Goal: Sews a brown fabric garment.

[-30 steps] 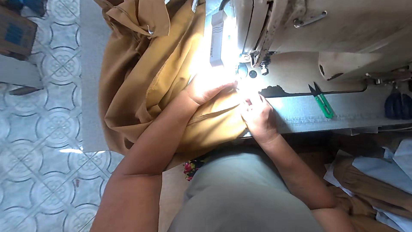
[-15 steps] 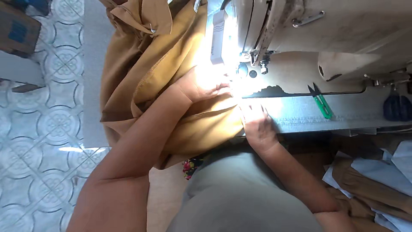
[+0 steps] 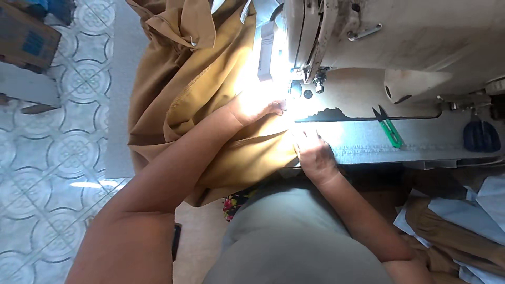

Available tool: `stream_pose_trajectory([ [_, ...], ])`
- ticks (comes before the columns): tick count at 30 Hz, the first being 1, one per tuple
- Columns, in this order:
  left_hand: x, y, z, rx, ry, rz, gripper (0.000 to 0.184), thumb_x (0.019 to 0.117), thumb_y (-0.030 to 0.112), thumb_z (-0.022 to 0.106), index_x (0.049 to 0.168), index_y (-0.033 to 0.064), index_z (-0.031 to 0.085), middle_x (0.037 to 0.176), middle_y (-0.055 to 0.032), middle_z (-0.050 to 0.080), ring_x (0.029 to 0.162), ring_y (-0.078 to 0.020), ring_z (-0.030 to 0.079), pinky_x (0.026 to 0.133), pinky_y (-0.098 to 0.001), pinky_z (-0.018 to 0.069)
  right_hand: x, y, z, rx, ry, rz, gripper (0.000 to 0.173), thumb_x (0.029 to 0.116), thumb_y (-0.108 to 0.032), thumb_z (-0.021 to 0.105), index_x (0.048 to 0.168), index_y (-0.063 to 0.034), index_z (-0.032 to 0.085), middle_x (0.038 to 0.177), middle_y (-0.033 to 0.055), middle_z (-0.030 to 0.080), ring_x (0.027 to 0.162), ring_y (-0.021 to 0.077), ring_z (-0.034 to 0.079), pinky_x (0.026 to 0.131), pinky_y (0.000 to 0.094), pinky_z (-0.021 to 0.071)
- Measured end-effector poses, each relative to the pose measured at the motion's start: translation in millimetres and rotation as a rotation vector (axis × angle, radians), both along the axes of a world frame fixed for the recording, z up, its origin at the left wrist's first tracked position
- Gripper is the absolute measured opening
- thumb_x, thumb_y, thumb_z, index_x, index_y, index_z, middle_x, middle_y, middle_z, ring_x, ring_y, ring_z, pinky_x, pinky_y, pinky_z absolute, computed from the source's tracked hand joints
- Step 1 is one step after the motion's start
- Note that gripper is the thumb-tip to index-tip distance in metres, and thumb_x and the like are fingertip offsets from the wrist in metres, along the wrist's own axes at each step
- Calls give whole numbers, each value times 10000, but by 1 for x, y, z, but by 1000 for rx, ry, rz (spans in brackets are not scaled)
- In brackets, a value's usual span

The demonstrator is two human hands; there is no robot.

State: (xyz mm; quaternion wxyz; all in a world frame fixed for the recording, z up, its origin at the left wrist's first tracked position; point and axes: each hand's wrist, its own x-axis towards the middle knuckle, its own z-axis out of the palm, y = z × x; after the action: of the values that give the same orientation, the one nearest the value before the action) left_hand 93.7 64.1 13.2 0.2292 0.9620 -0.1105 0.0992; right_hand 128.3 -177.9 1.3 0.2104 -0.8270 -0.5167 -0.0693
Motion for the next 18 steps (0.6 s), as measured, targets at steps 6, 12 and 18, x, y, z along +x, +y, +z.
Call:
stream_pose_trajectory([
  [6, -5, 1, 13, -134, 25, -118, 109, 905, 111, 637, 864, 31, 697, 862, -122, 700, 825, -233, 681, 754, -397, 535, 2, -4, 11, 126, 349, -40, 230, 932, -57, 690, 1146, -75, 771, 990, 150, 688, 811, 217, 694, 708, 318, 596],
  [12, -2, -3, 27, 8, 317, 16, 179, 900, 219, 734, 825, 73, 663, 811, -91, 635, 806, -256, 633, 737, -468, 465, -3, -4, 5, 99, 390, -65, 206, 929, -67, 694, 1115, -87, 780, 972, 131, 715, 858, 217, 717, 768, 336, 603],
  [18, 0, -9, 25, 132, 238, 113, 187, 874, 231, 804, 896, 77, 701, 980, -140, 672, 1009, -337, 658, 842, -530, 503, -8, -4, 4, -48, 87, -26, 240, 932, -50, 668, 1153, -60, 762, 934, 169, 679, 694, 277, 694, 565, 372, 580],
])
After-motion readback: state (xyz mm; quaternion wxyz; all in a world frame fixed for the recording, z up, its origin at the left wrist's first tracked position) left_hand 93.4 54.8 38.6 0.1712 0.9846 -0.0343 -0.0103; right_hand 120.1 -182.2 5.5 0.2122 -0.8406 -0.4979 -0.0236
